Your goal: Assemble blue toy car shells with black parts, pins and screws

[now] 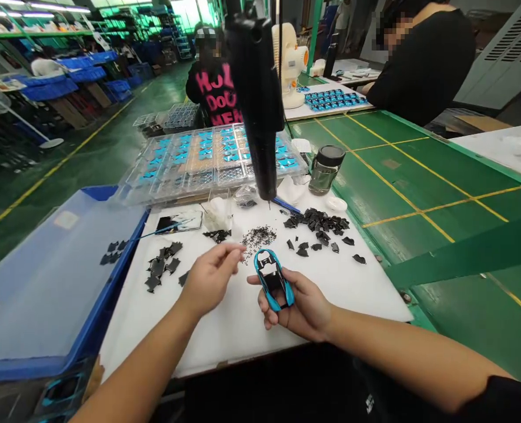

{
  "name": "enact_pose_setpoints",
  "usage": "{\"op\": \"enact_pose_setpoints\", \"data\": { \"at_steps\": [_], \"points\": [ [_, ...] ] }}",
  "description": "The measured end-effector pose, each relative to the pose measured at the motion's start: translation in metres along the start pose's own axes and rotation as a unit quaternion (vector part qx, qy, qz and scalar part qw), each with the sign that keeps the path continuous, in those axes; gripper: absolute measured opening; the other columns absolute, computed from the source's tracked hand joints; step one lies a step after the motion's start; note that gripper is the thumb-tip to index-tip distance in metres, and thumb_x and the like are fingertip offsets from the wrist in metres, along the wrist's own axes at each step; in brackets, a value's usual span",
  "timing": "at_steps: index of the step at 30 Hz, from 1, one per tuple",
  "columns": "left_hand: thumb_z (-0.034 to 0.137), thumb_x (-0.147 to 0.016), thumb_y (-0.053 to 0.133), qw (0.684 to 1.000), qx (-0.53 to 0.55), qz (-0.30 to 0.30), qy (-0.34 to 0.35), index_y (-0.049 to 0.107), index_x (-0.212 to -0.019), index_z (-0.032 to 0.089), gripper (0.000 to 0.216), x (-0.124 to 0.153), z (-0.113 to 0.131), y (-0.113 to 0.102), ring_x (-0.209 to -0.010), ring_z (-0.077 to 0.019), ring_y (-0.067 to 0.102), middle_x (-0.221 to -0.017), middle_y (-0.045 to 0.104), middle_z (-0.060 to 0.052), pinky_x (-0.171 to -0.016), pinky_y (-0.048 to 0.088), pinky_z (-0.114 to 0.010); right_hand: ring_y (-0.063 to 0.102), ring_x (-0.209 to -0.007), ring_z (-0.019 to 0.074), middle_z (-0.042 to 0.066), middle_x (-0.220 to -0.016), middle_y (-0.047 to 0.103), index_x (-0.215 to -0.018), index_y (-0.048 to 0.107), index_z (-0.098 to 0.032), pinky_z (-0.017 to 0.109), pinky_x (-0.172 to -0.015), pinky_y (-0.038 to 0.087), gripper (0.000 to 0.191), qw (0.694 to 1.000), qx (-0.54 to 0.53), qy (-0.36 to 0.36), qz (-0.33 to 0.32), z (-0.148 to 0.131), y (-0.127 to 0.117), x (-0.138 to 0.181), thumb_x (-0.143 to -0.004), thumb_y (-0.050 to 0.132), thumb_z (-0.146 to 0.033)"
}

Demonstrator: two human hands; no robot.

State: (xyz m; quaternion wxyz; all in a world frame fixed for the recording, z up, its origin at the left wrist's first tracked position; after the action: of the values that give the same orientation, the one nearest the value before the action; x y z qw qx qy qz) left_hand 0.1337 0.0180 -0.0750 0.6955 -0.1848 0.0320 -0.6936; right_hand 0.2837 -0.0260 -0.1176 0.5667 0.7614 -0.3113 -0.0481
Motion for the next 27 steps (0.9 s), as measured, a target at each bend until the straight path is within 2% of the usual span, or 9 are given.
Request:
{"op": "enact_pose_setpoints", "data": {
  "at_steps": [2, 5, 9, 14, 20, 23, 27],
  "points": [
    [0.05, -0.088, 0.055, 0.998, 0.033, -0.049, 0.007, 0.068, -0.107, 0.02, 0.038, -0.018, 0.0, 0.012, -0.082, -0.0171, 0.061, -0.095, 0.068, -0.006, -0.078, 0.05, -0.029, 0.058, -0.064, 0.0165, 0.011, -0.086, 0.062, -0.128, 0.057, -0.005, 0.033, -0.068, 0.049, 0.057, 1.0, -0.016, 0.013, 0.001, 0.006, 0.0, -0.002, -0.096, 0.038, -0.049],
    [0.049, -0.089, 0.055, 0.99, 0.076, -0.117, -0.009, 0.071, -0.102, 0.018, 0.037, -0.028, -0.007, 0.032, -0.083, -0.0175, 0.063, -0.093, 0.07, -0.007, -0.079, 0.051, -0.03, 0.061, -0.068, 0.0183, 0.013, -0.095, 0.063, -0.131, 0.056, -0.007, 0.034, -0.07, 0.05, 0.055, 0.999, -0.03, 0.015, 0.003, 0.01, -0.004, -0.002, -0.096, 0.039, -0.046],
    [0.043, -0.088, 0.059, 0.986, 0.101, -0.134, -0.006, 0.073, -0.098, 0.019, 0.029, -0.024, -0.016, 0.04, -0.085, -0.0168, 0.065, -0.09, 0.072, -0.005, -0.08, 0.051, -0.027, 0.063, -0.07, 0.0195, 0.013, -0.098, 0.064, -0.132, 0.054, -0.009, 0.034, -0.072, 0.05, 0.056, 1.0, -0.02, 0.016, 0.0, 0.012, -0.008, 0.0, -0.097, 0.039, -0.049],
    [0.042, -0.089, 0.06, 0.981, 0.106, -0.163, -0.005, 0.073, -0.1, 0.021, 0.028, -0.017, -0.02, 0.042, -0.085, -0.0162, 0.066, -0.09, 0.073, -0.005, -0.079, 0.053, -0.026, 0.064, -0.065, 0.0184, 0.013, -0.091, 0.065, -0.127, 0.057, -0.008, 0.032, -0.068, 0.05, 0.071, 0.999, -0.015, 0.048, 0.001, 0.016, -0.01, 0.0, -0.099, 0.024, -0.063],
    [0.042, -0.089, 0.06, 0.981, 0.099, -0.167, -0.003, 0.072, -0.102, 0.02, 0.029, -0.015, -0.019, 0.043, -0.086, -0.0171, 0.067, -0.092, 0.073, -0.006, -0.08, 0.054, -0.027, 0.066, -0.066, 0.02, 0.014, -0.09, 0.066, -0.123, 0.059, -0.005, 0.032, -0.068, 0.051, 0.073, 0.997, -0.034, 0.061, -0.015, 0.015, -0.01, 0.0, -0.101, 0.015, -0.06],
    [0.041, -0.089, 0.061, 0.981, 0.101, -0.168, 0.005, 0.073, -0.101, 0.021, 0.027, -0.015, -0.019, 0.044, -0.086, -0.0162, 0.067, -0.09, 0.073, -0.005, -0.08, 0.054, -0.025, 0.066, -0.067, 0.0198, 0.013, -0.09, 0.065, -0.123, 0.059, -0.006, 0.032, -0.069, 0.051, 0.07, 0.998, -0.036, 0.057, -0.016, 0.014, -0.011, 0.0, -0.1, 0.021, -0.06],
    [0.036, -0.088, 0.063, 0.981, 0.124, -0.149, 0.033, 0.072, -0.106, 0.02, 0.026, -0.015, -0.014, 0.042, -0.083, -0.0146, 0.067, -0.093, 0.073, -0.006, -0.075, 0.054, -0.023, 0.066, -0.069, 0.0193, 0.012, -0.093, 0.066, -0.117, 0.061, -0.007, 0.03, -0.068, 0.052, 0.059, 0.998, -0.035, 0.05, -0.022, 0.013, -0.009, 0.003, -0.094, 0.047, -0.06]
  ]
}}
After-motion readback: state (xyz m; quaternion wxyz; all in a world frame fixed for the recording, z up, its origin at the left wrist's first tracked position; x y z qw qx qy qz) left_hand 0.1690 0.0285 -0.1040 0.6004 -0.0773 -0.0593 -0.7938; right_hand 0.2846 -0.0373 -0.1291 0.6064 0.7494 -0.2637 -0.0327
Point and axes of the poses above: each hand's wrist, its own x-axis away from the middle knuckle, its own y-axis out of the palm, z = x × y, the point moved 7 cm from there along -x, towards the middle knuckle
